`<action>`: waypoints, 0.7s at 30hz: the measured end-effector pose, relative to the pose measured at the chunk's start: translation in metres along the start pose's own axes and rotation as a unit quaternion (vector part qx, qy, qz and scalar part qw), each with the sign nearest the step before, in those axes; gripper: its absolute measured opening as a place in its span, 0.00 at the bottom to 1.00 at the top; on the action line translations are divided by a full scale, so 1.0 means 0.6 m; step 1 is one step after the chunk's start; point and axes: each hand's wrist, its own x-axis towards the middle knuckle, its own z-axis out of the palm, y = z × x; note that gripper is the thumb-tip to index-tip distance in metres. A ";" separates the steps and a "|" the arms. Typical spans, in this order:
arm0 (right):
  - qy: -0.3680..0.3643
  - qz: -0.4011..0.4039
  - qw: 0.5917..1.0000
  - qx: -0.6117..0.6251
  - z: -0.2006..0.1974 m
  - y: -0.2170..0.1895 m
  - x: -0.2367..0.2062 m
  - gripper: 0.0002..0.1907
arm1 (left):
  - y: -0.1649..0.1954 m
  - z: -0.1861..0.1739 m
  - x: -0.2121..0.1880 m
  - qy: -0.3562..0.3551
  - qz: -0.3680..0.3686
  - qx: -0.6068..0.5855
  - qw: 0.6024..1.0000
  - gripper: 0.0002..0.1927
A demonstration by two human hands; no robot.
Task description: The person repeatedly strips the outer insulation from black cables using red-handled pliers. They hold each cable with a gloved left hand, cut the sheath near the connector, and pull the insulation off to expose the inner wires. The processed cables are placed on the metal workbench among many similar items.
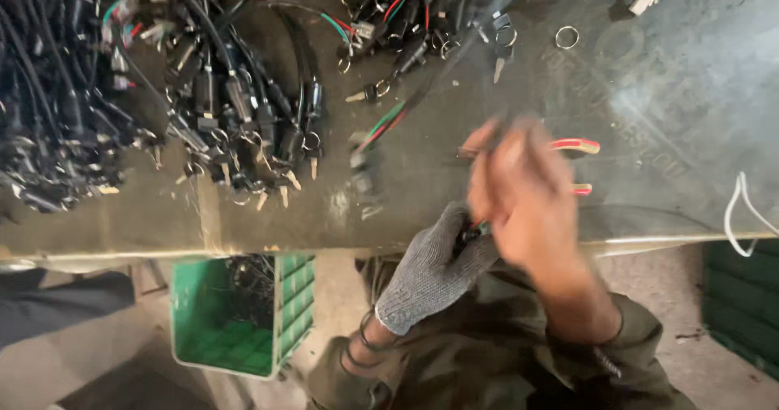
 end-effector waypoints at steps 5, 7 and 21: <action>0.093 -0.030 0.991 -0.093 -0.023 -0.016 -0.023 0.18 | 0.029 -0.015 0.029 0.044 0.089 0.026 0.995 0.17; -0.001 -0.087 0.987 -0.137 -0.015 0.008 -0.069 0.19 | 0.028 -0.025 0.039 0.013 0.110 0.019 0.994 0.18; -0.143 -0.244 0.720 -0.634 0.016 0.034 -0.060 0.09 | 0.036 -0.093 -0.002 0.050 0.233 -0.462 0.854 0.14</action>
